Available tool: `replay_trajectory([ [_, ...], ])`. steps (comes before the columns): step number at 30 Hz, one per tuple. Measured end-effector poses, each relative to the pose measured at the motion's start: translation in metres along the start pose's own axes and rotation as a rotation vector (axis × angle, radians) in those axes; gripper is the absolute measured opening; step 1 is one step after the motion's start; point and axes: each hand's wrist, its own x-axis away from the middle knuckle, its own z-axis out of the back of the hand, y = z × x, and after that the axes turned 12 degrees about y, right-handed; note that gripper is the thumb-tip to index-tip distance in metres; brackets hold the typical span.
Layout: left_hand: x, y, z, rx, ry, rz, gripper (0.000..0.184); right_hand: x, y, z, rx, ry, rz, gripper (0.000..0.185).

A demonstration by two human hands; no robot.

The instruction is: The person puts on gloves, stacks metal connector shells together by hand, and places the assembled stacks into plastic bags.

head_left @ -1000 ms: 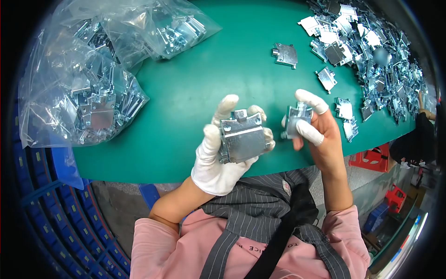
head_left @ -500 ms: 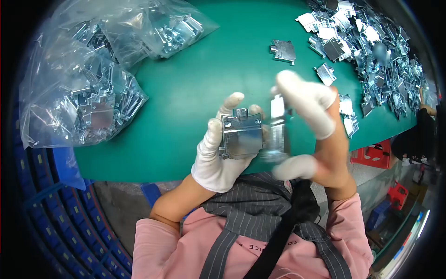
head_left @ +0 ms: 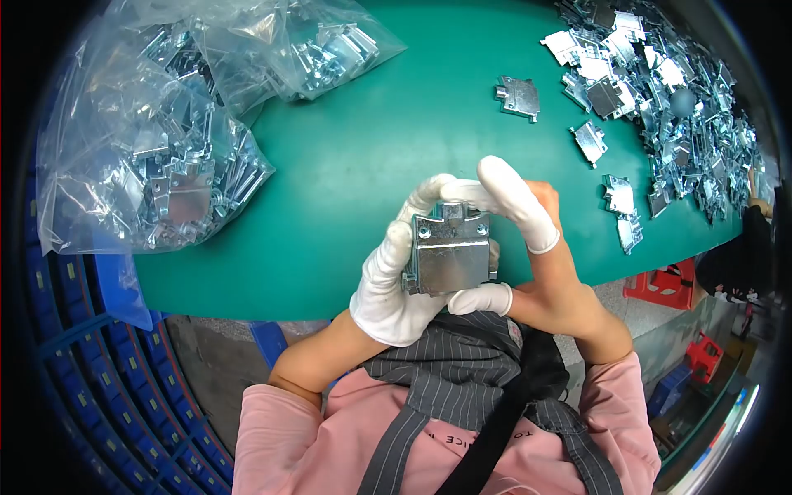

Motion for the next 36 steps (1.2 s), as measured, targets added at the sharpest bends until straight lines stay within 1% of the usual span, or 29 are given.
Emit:
replay_trajectory([
  [2,-0.001,0.002,0.001,-0.012,-0.026,0.001,0.058,0.001,0.001,0.000,0.006,-0.004,0.007,0.093],
  [4,-0.002,0.001,0.000,-0.025,-0.036,-0.008,0.060,-0.003,-0.002,0.010,0.119,-0.128,0.036,0.103],
  [6,-0.001,-0.001,-0.005,-0.035,-0.028,-0.025,0.066,-0.002,0.001,0.008,0.126,-0.043,0.080,0.110],
  [7,0.000,0.000,-0.010,-0.162,0.019,-0.064,0.069,0.000,0.006,-0.001,0.077,0.104,0.107,0.113],
  [8,0.001,0.001,-0.016,-0.289,0.065,-0.100,0.073,-0.001,0.007,0.000,0.143,0.141,0.147,0.106],
  [9,0.003,0.002,-0.021,-0.415,0.109,-0.135,0.076,-0.002,0.001,0.003,0.283,0.077,0.176,0.099],
  [10,0.004,0.002,-0.022,-0.475,0.079,-0.136,0.081,-0.003,-0.004,0.007,0.406,0.002,0.189,0.092],
  [11,0.006,0.003,-0.023,-0.535,0.049,-0.139,0.085,-0.002,-0.005,0.007,0.362,-0.055,0.172,0.086],
  [12,0.005,0.003,-0.024,-0.561,0.033,-0.148,0.088,-0.003,-0.003,0.008,0.154,-0.107,0.092,0.068],
  [15,0.005,0.003,-0.024,-0.583,0.007,-0.119,0.095,0.003,0.008,0.010,-0.085,-0.137,0.106,0.070],
  [18,0.010,0.001,-0.040,-0.699,0.092,-0.037,0.096,0.009,0.009,0.006,-0.014,-0.133,0.105,0.072],
  [19,0.005,-0.002,-0.037,-0.711,0.123,-0.079,0.093,0.011,0.010,0.007,0.071,-0.192,0.106,0.083],
  [22,0.005,-0.002,-0.034,-0.640,0.116,-0.071,0.085,0.009,-0.005,0.021,0.309,-0.179,0.183,0.108],
  [23,0.010,-0.003,-0.040,-0.697,0.107,-0.140,0.085,0.012,-0.001,0.024,0.193,-0.161,0.141,0.132],
  [24,0.013,-0.010,-0.039,-0.707,0.068,-0.308,0.088,0.010,0.005,0.024,-0.006,-0.054,0.088,0.138],
  [25,0.011,-0.011,-0.034,-0.901,-0.041,-0.618,0.089,0.011,0.008,0.023,-0.210,0.034,-0.032,0.134],
  [26,0.010,-0.011,-0.029,-1.086,-0.155,-0.934,0.091,0.009,0.011,0.023,-0.457,0.066,-0.261,0.128],
  [27,0.006,-0.015,-0.027,-1.036,-0.199,-1.137,0.081,0.009,0.007,0.024,-0.720,0.020,-0.513,0.122],
  [28,0.007,-0.008,-0.035,-1.269,-0.277,-1.252,0.068,0.010,0.003,0.023,-0.911,-0.040,-0.691,0.117],
  [29,0.010,0.003,-0.047,-1.504,-0.358,-1.358,0.057,0.012,-0.002,0.023,-1.044,-0.109,-0.805,0.113],
  [30,0.009,0.009,-0.050,-1.625,-0.424,-1.403,0.053,0.012,-0.006,0.024,-1.015,-0.205,-0.778,0.110],
  [31,0.008,0.010,-0.048,-1.669,-0.459,-1.387,0.050,0.012,-0.006,0.024,-0.925,-0.300,-0.681,0.107],
  [32,0.007,0.011,-0.046,-1.711,-0.490,-1.375,0.046,0.012,-0.007,0.023,-0.832,-0.360,-0.587,0.105],
  [33,0.007,0.011,-0.043,-1.726,-0.517,-1.354,0.044,0.013,-0.009,0.021,-0.762,-0.357,-0.526,0.103],
  [34,0.014,0.017,-0.053,-1.976,-0.550,-1.274,0.046,0.012,-0.013,0.020,-0.660,-0.305,-0.501,0.099],
  [35,0.012,0.011,-0.055,-1.823,-0.451,-1.413,0.053,0.014,-0.014,0.019,-0.612,-0.220,-0.409,0.097],
  [36,0.012,0.009,-0.054,-1.731,-0.382,-1.445,0.073,0.016,-0.011,0.017,-0.563,-0.139,-0.313,0.095],
])
